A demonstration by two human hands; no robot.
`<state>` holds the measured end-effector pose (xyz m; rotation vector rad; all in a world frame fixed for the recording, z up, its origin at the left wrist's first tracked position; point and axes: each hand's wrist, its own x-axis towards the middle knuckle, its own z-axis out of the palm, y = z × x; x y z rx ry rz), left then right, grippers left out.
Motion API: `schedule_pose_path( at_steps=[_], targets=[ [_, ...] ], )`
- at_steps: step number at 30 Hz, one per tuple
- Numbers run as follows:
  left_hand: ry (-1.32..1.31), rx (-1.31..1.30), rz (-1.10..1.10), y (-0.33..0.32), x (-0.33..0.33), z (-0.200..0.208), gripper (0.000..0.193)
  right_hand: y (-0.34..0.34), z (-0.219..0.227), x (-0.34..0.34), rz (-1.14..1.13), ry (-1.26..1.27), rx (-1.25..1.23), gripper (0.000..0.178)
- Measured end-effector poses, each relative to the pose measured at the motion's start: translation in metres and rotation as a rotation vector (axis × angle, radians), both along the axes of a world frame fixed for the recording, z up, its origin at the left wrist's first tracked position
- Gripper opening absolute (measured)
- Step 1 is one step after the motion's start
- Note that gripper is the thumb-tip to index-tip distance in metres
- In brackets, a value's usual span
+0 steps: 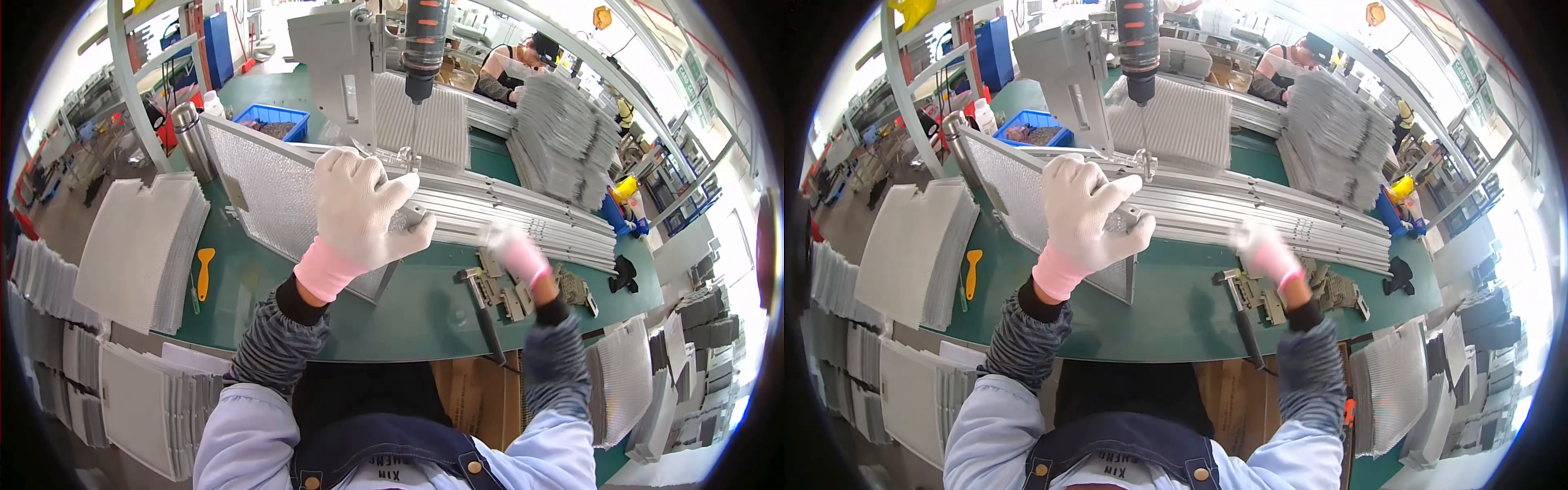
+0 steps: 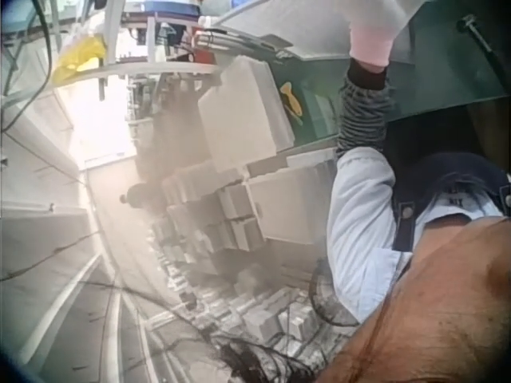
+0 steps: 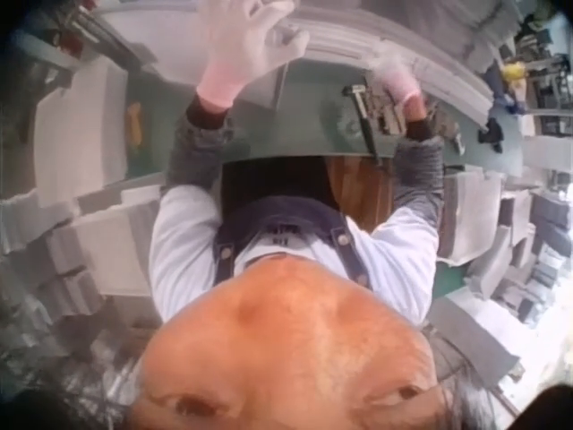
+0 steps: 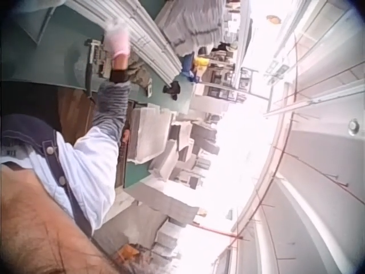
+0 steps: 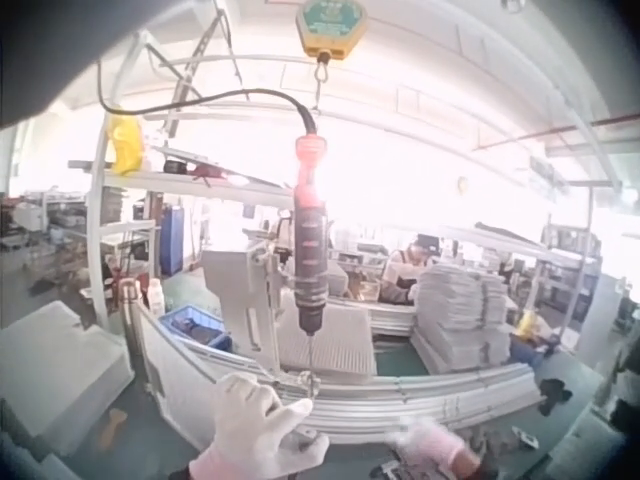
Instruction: The recorder assembles mesh air filters by fitting mesh panels into metal frames and securing components with an electric screwdriver.
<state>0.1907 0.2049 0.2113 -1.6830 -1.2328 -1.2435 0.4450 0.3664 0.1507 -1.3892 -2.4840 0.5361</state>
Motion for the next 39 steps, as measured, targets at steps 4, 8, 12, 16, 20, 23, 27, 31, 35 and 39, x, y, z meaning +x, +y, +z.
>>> schedule_pose_path(
  at_steps=[4,8,12,16,20,23,27,31,35,39],
  targets=[
    [-0.009,0.029,0.022,0.007,-0.001,-0.004,0.029,0.032,0.177,-0.096,0.46,0.765,0.413,0.032],
    [-0.041,0.107,-0.049,0.02,0.014,0.0,0.029,0.013,0.237,-0.185,0.829,0.965,0.399,0.019],
    [-0.034,0.118,0.008,0.014,-0.002,-0.006,0.027,-0.082,0.253,-0.188,0.383,1.019,-0.17,0.016],
    [-0.059,0.085,-0.067,0.013,0.002,-0.005,0.025,-0.074,0.298,-0.151,0.326,1.298,0.115,0.023],
    [-0.048,0.138,-0.047,0.013,-0.001,-0.002,0.025,-0.086,0.293,-0.151,0.462,1.201,0.123,0.024],
    [-0.041,0.118,-0.048,0.012,-0.003,-0.005,0.027,-0.105,0.296,-0.152,0.441,1.266,0.089,0.022],
    [-0.028,0.091,-0.033,0.013,0.001,-0.005,0.025,-0.104,0.294,-0.141,0.494,1.306,0.108,0.023],
    [-0.045,0.141,-0.057,0.018,0.0,-0.007,0.02,-0.102,0.292,-0.15,0.464,1.346,0.114,0.024],
    [-0.033,0.148,-0.049,0.016,-0.003,-0.007,0.021,-0.107,0.291,-0.155,0.478,1.383,0.122,0.024],
    [-0.098,-0.016,-0.091,0.013,-0.003,-0.009,0.021,-0.111,0.286,-0.158,0.452,1.382,0.098,0.027]
  ],
)
